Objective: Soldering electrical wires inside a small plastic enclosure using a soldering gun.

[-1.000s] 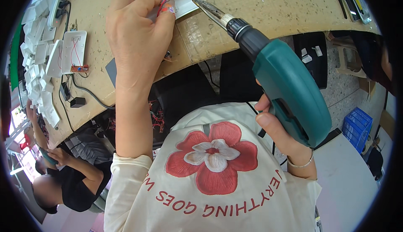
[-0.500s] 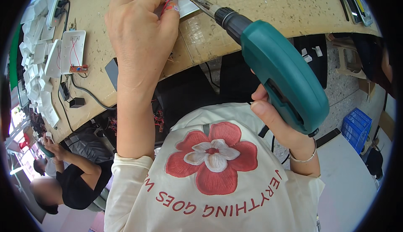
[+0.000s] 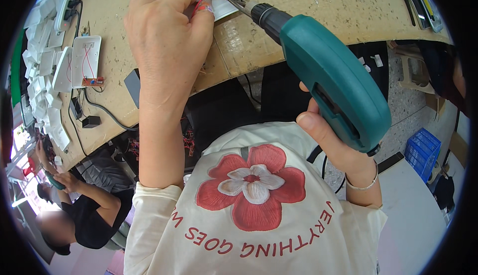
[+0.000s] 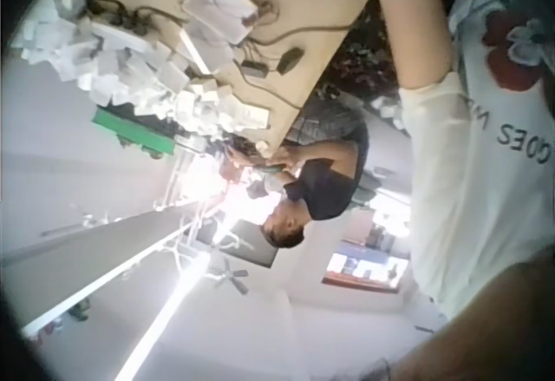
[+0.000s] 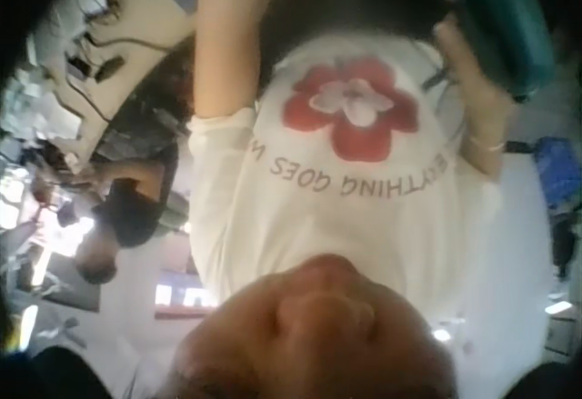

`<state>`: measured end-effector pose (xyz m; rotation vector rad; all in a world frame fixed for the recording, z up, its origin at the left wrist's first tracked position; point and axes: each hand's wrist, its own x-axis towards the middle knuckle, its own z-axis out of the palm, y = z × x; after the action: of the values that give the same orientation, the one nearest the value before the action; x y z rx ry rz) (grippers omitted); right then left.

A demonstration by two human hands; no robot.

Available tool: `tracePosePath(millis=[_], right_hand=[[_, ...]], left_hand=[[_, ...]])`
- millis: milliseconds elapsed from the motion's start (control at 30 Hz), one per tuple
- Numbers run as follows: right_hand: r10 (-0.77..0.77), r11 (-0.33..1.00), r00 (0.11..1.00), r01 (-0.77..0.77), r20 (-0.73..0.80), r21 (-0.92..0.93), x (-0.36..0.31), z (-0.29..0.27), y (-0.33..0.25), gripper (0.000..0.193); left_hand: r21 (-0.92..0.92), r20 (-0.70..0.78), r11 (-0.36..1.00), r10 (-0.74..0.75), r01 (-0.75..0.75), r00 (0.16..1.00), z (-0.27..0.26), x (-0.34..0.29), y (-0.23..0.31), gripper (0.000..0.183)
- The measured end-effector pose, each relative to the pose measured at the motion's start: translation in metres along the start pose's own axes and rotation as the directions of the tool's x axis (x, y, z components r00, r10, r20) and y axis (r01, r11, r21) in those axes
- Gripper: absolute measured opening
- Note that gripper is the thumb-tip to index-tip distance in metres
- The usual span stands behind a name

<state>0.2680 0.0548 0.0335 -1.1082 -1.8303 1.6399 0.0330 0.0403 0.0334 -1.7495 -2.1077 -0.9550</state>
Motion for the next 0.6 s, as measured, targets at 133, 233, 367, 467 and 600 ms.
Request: tracePosePath(millis=[133,233,367,467,600], right_hand=[[-0.043,0.998,0.999,0.042,-0.016,-0.054,0.0018,0.0017,-0.0028,0.045],[-0.089,0.992,0.996,0.087,-0.026,-0.087,0.0041,0.0016,-0.0035,0.044],[-0.118,0.989,0.992,0.113,-0.045,-0.101,0.0054,0.0015,-0.0032,0.042],[-0.17,0.979,0.985,0.165,-0.031,-0.123,0.0061,0.0002,-0.0015,0.041],[-0.078,0.996,0.994,0.076,-0.074,-0.039,0.0038,0.0043,-0.006,0.04]], left_hand=[[0.002,-0.003,1.0,0.003,-0.003,1.0,0.0008,0.0001,-0.0005,0.006],[-0.032,0.017,0.999,-0.04,0.04,0.999,-0.0005,0.0013,0.001,0.005],[-0.007,0.008,1.0,-0.021,0.021,1.0,0.0002,0.0006,0.0003,0.005],[-0.029,0.043,0.998,-0.048,0.049,0.998,-0.0001,0.0007,0.0005,0.005],[-0.005,0.023,0.999,-0.042,0.042,0.999,0.0,0.0003,0.0012,0.005]])
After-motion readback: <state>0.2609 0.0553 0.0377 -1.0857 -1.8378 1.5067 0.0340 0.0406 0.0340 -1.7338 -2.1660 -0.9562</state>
